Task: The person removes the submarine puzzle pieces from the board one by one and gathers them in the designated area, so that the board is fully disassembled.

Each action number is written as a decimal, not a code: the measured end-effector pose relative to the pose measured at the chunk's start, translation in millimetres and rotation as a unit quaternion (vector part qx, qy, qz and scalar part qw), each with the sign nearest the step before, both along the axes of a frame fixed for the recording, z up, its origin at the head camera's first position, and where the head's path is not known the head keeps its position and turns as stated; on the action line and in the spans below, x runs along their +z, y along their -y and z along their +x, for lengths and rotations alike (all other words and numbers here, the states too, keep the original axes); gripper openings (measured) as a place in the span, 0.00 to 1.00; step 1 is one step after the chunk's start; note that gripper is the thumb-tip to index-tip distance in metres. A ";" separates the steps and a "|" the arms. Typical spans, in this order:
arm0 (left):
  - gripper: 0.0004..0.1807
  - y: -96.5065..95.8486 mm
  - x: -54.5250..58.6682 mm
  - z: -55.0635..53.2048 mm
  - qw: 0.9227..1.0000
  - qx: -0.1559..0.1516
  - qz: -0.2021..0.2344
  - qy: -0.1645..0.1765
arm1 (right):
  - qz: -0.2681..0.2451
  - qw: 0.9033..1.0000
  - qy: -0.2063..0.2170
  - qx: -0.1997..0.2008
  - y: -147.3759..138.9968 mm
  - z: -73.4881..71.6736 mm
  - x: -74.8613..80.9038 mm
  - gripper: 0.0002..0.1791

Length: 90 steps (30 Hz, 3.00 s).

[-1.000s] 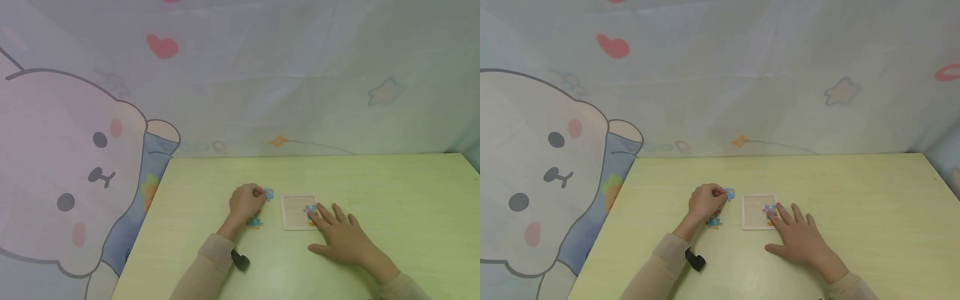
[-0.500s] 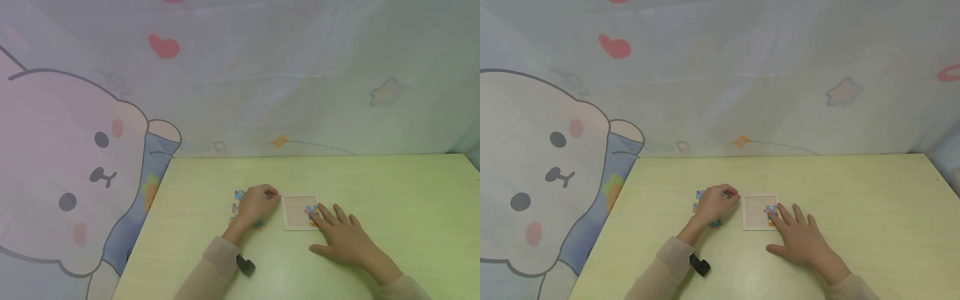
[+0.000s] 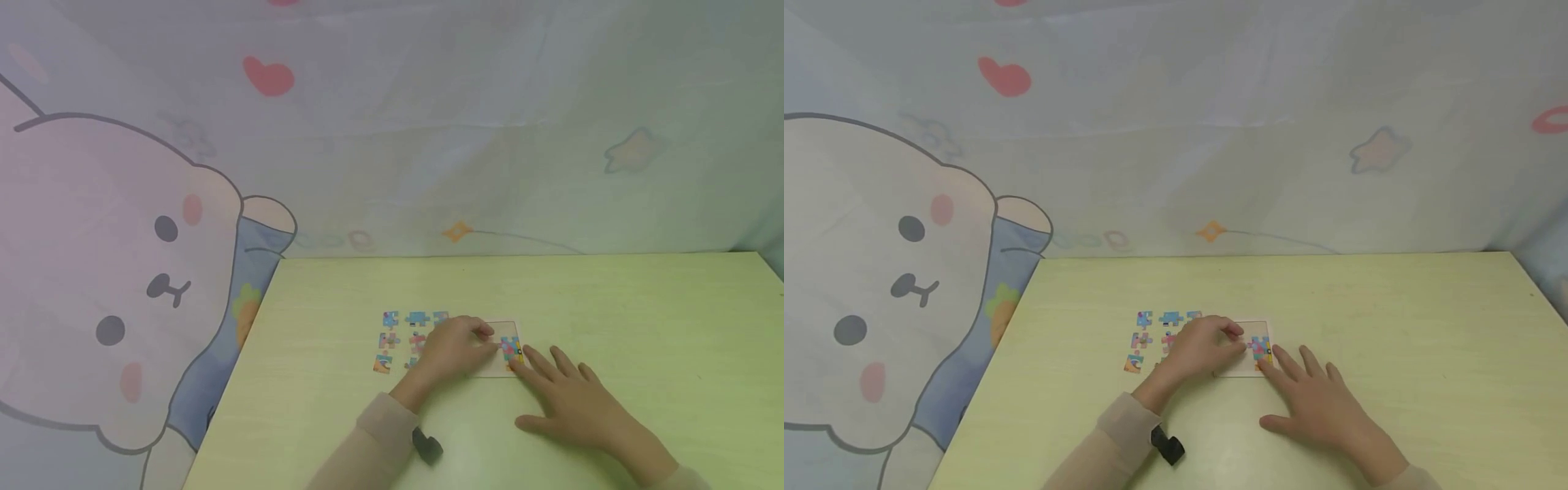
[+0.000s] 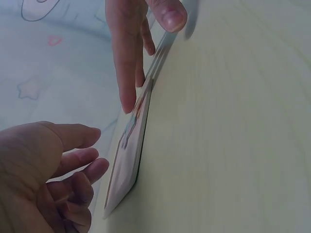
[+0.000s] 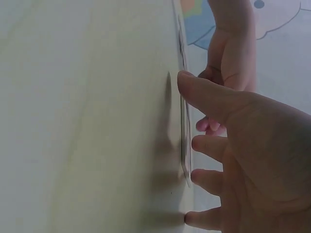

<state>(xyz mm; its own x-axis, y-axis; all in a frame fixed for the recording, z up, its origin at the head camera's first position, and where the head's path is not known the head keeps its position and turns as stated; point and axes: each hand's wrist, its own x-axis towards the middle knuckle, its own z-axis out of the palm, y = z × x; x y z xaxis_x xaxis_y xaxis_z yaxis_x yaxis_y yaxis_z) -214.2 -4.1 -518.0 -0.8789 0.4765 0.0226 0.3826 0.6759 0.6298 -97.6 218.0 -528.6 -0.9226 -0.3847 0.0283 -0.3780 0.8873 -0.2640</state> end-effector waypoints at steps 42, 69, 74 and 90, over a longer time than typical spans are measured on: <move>0.12 -30.8 -11.1 9.9 0.999 0.014 -0.018 -0.026 | 0.005 1.000 -0.021 0.002 2.0 8.4 -0.9 0.46; 0.08 14.4 9.8 12.5 0.995 0.048 0.083 -0.026 | -0.002 1.000 -0.019 0.006 1.7 7.2 -1.1 0.46; 0.09 41.8 8.6 10.7 0.994 0.059 0.086 -0.021 | -0.002 1.000 -0.015 0.004 2.9 7.4 -0.3 0.46; 0.09 73.1 -0.3 2.7 0.997 0.054 0.033 -0.042 | -0.005 1.000 -0.017 0.002 0.4 9.0 -2.4 0.47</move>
<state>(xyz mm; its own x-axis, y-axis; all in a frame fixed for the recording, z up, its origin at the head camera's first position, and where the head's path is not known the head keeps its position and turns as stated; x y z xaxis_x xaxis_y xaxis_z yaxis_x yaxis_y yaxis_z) -211.5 -77.2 -518.2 -0.9186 0.3746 0.1261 0.3631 0.6735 0.6439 -88.5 217.6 -530.9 -0.9199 -0.3870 0.0627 -0.3895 0.8836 -0.2599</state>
